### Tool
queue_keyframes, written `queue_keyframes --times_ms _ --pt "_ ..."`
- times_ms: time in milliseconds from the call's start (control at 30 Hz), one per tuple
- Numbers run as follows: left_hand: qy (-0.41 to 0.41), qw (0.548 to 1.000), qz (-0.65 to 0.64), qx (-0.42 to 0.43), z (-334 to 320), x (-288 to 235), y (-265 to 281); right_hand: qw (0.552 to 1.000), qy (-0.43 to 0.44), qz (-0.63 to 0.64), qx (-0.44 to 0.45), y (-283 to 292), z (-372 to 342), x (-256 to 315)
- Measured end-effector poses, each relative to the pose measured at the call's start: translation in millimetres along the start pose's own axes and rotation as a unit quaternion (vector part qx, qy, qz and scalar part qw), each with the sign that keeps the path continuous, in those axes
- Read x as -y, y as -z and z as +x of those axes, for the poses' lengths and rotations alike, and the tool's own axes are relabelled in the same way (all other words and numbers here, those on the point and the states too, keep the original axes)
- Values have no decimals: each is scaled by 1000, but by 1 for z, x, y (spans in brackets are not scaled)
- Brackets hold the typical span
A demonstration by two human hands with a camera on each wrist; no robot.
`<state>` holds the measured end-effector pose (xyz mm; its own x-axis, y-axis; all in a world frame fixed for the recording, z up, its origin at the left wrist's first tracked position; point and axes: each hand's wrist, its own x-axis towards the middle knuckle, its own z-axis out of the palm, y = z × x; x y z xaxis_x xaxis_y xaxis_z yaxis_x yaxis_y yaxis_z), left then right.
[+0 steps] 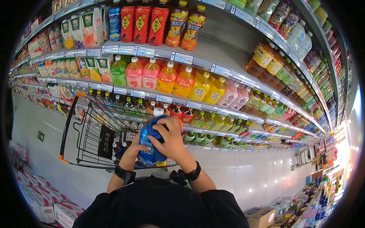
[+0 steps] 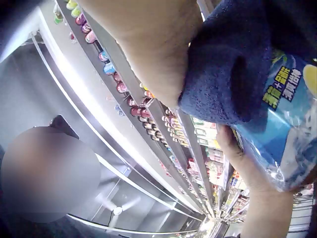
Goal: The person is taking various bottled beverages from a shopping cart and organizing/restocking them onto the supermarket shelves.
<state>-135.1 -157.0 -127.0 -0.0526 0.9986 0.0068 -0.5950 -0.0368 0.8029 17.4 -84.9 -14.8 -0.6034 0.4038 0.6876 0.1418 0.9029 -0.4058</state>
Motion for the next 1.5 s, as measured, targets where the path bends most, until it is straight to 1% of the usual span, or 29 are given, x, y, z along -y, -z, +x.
queue_keyframes --times_ms 67,100,200,233,267,300,333,367,467,500,567,600,633,733,767,867,900,933,1000,1100,1200,1233,1300,1333,1367,1400,1433,1467,1500 --pt "-21 999 -29 30 2 11 0 999 -26 4 -19 -2 -10 -4" --pt "-10 1000 12 7 -1 15 4 997 -47 18 -54 -3 -13 -4" --pt "42 999 7 -15 -12 -4 -17 978 -171 71 -96 -6 -28 -33" --pt "49 998 -18 -27 -14 -3 -21 975 -197 45 -91 -3 -28 -37" --pt "72 996 -35 -40 -18 -7 -29 952 -251 139 -108 -4 -33 -42" --pt "93 993 -51 -51 -24 -15 -39 918 -298 230 -125 -7 -40 -50" --pt "115 989 -67 -63 -27 -19 -44 872 -343 319 -142 -11 -47 -58" --pt "126 989 -72 -34 -27 -18 -43 803 -376 430 -171 -17 -54 -65" --pt "123 991 -8 57 -23 -17 -50 688 -417 562 -195 -10 -53 -58" --pt "124 991 -19 51 -26 -15 -49 656 -433 590 -185 -3 -54 -56" --pt "185 980 -63 42 -28 13 -28 692 -433 560 -144 1 -57 -60" --pt "215 972 -85 38 -28 15 -26 709 -432 544 -124 2 -57 -62" --pt "187 978 -82 27 -33 13 -35 710 -414 560 -106 3 -57 -62" --pt "201 968 -139 62 -29 44 -14 695 -462 523 -177 -21 -78 -98" --pt "211 964 -140 84 -26 58 0 708 -487 488 -150 -16 -73 -94" --pt "198 968 -157 3 -29 48 -11 711 -550 359 -249 -36 -92 -119" --pt "192 970 -131 -71 -31 53 -9 708 -558 352 -251 -36 -93 -119" --pt "190 967 -140 -98 -31 55 -6 703 -599 265 -279 -26 -88 -100" --pt "181 957 -206 -94 -30 55 0 594 -593 405 -363 -38 -112 -130" --pt "181 938 -284 -86 -33 49 9 565 -564 494 -345 -31 -119 -140" --pt "167 936 -293 -95 -41 43 18 584 -559 504 -304 -36 -122 -151" --pt "153 944 -275 -103 -44 43 19 572 -566 525 -278 -36 -117 -151" --pt "126 956 -236 -116 -50 39 19 560 -537 566 -278 -37 -99 -140" --pt "134 951 -241 -138 -52 35 16 554 -521 586 -278 -38 -92 -136" --pt "142 946 -246 -158 -55 30 10 535 -495 631 -264 -36 -93 -140" --pt "151 940 -250 -178 -56 27 6 604 -518 526 -299 -38 -95 -146" --pt "155 944 -242 -163 -57 27 9 663 -531 412 -329 -41 -96 -153" --pt "159 948 -232 -147 -57 28 13 711 -534 291 -353 -43 -98 -159" --pt "163 952 -223 -131 -57 29 17 820 -512 30 -253 -37 -105 -162"
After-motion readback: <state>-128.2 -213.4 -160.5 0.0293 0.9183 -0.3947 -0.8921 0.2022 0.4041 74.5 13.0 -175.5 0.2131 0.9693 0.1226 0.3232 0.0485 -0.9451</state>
